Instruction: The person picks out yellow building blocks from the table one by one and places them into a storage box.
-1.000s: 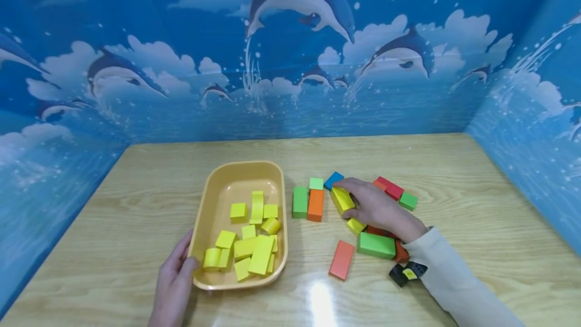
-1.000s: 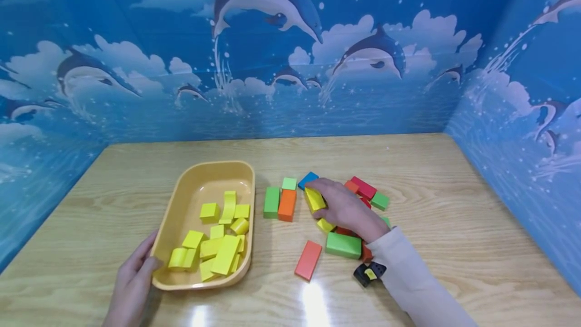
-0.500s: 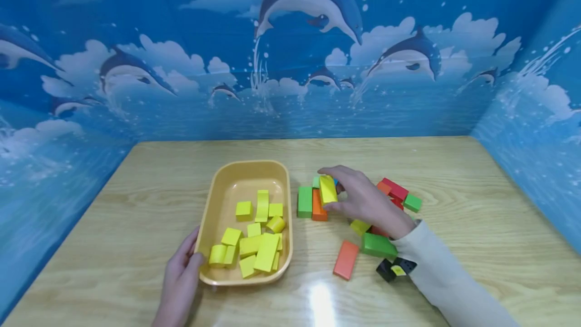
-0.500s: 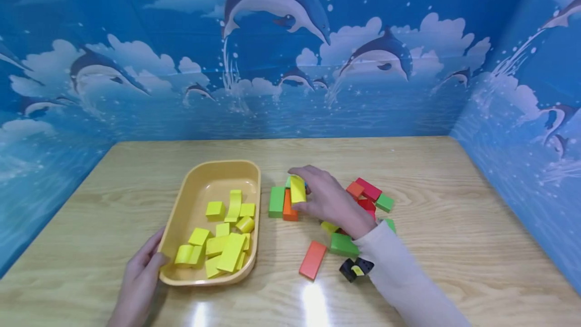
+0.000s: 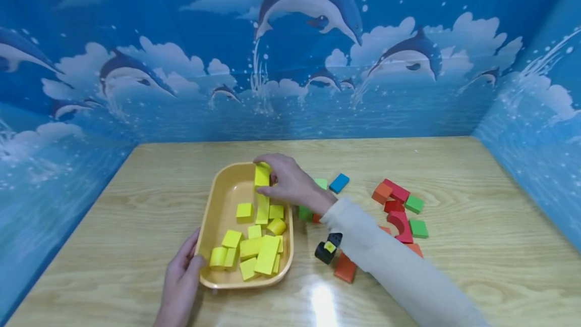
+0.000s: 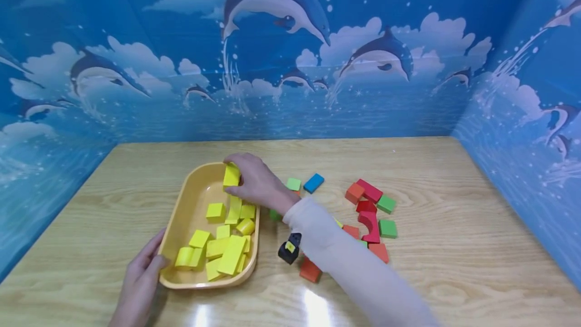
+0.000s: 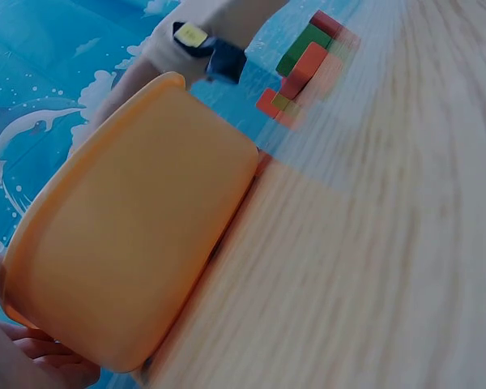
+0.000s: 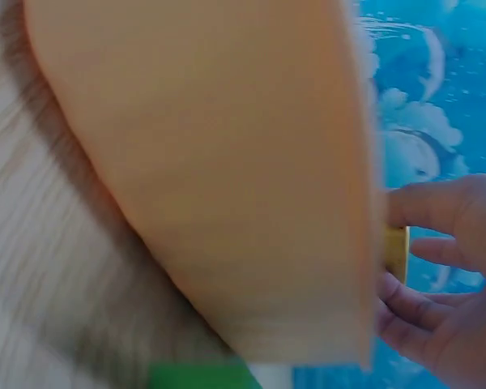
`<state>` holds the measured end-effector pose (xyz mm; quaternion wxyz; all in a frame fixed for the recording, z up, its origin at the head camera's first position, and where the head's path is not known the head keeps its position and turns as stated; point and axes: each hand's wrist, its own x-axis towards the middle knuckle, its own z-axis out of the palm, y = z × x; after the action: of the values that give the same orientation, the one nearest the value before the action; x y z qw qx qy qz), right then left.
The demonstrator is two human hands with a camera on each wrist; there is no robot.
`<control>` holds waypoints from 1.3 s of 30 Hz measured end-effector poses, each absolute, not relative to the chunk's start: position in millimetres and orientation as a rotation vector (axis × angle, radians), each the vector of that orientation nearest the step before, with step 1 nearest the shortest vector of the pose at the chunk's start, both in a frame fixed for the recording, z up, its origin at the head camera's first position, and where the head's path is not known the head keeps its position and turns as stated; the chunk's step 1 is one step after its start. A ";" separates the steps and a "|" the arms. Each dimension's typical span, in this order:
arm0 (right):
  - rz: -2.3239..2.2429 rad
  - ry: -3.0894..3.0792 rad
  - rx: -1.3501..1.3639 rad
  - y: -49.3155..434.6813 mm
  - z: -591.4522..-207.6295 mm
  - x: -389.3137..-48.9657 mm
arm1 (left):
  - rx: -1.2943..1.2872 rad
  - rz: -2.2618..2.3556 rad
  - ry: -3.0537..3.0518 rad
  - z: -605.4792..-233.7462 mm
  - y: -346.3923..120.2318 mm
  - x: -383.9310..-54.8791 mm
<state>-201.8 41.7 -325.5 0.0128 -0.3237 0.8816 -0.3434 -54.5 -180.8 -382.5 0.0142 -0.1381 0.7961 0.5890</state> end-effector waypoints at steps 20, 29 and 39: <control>-0.678 2.856 -1.044 5.3 -354.7 -201.6 | -0.391 1.880 2.472 -382.2 -181.3 -53.3; -0.520 2.913 -1.185 6.2 -357.5 -197.9 | -0.425 1.818 2.481 -381.8 -181.2 -54.4; -0.498 2.927 -1.217 5.9 -357.7 -198.6 | -0.409 1.840 2.481 -382.1 -182.3 -53.7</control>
<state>-198.6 5.9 -357.7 -0.0336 -0.3789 0.9117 -0.1551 -53.7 -182.3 -382.1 0.0132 -0.1312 0.7962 0.5905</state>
